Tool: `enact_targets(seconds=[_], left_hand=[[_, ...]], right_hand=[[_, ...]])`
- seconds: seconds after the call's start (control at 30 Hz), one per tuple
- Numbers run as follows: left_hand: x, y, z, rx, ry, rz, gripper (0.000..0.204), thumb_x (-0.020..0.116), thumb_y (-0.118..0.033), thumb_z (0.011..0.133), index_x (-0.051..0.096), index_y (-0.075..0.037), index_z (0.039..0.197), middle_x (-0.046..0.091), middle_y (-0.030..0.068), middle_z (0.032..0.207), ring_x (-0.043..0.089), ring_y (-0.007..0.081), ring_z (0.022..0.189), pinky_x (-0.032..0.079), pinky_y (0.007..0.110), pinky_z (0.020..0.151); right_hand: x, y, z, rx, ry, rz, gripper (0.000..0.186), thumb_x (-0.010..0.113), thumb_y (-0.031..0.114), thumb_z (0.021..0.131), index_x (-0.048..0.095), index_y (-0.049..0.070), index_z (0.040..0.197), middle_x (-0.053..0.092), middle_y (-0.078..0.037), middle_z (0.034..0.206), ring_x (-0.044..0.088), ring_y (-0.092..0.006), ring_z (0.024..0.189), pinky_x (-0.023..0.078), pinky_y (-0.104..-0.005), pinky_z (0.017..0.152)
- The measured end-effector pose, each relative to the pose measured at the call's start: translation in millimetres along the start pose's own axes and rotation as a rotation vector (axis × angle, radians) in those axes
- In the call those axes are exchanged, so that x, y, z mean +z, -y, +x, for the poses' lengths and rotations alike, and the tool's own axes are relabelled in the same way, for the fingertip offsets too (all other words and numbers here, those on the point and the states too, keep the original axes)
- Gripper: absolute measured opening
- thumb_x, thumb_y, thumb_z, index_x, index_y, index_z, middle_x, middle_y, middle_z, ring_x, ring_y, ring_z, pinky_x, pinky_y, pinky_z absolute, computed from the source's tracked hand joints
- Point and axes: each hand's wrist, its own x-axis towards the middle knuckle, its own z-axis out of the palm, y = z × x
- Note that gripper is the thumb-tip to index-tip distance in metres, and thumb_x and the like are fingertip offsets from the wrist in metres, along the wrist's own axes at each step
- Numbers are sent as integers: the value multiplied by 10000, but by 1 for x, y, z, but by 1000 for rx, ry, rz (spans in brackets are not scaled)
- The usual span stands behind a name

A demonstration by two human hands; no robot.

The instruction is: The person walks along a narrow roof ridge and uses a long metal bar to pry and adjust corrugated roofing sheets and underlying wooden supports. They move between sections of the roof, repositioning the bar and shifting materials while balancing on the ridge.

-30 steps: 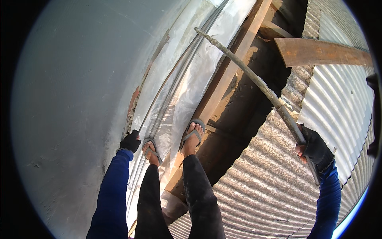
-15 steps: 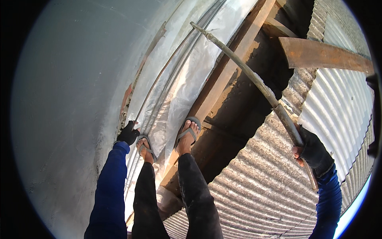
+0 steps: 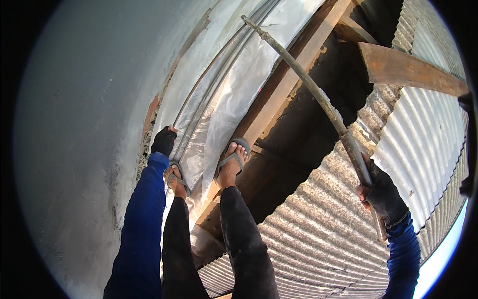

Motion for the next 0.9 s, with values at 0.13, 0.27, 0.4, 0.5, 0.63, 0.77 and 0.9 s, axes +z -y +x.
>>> enact_targets(seconds=[0.13,0.27,0.4,0.5,0.63,0.77,0.9], left_hand=[[7,-2,3,-19,-65,279,347,514,-321,909,629,2,851,649,204,794,613,367,786,446,430,691],[20,1,0,39,-66,188,298,563,-283,878,628,7,857,648,224,818,611,396,809,450,430,700],[25,8,0,-115,-107,94,290,581,-276,868,622,11,863,644,219,812,613,376,797,456,415,699],[16,14,4,-31,-96,70,298,554,-292,900,613,-5,846,636,207,793,596,376,765,446,415,681],[13,14,-1,54,31,-3,278,560,-282,891,586,-10,841,591,160,740,550,306,702,434,385,676],[24,9,-18,-48,138,149,262,616,-268,862,592,-7,872,592,169,760,554,283,719,439,377,693],[32,16,-28,29,231,194,256,621,-247,854,605,-2,927,624,186,821,608,301,804,455,378,739]], right_hand=[[13,-7,5,9,-31,-65,817,642,-22,812,266,115,1524,527,-9,705,492,-75,484,419,-232,445],[27,-17,13,10,-26,-74,809,648,-11,823,278,148,1524,545,-5,738,507,-64,508,437,-231,473],[38,-27,24,-3,-19,-87,797,650,10,826,294,170,1521,544,-7,749,513,-69,530,443,-243,485],[18,-24,28,26,-45,-136,802,637,-22,822,290,157,1522,521,1,697,502,-74,508,434,-243,472],[-19,-8,17,14,-53,-178,847,606,-91,778,277,132,1526,497,13,595,485,-83,451,397,-248,446],[-37,10,-16,21,-98,-470,877,601,-91,740,276,124,1526,524,1,583,510,-76,472,417,-253,483],[-26,-1,-51,108,-51,-397,872,613,-81,736,292,123,1521,546,-7,594,531,-88,488,440,-265,519]])
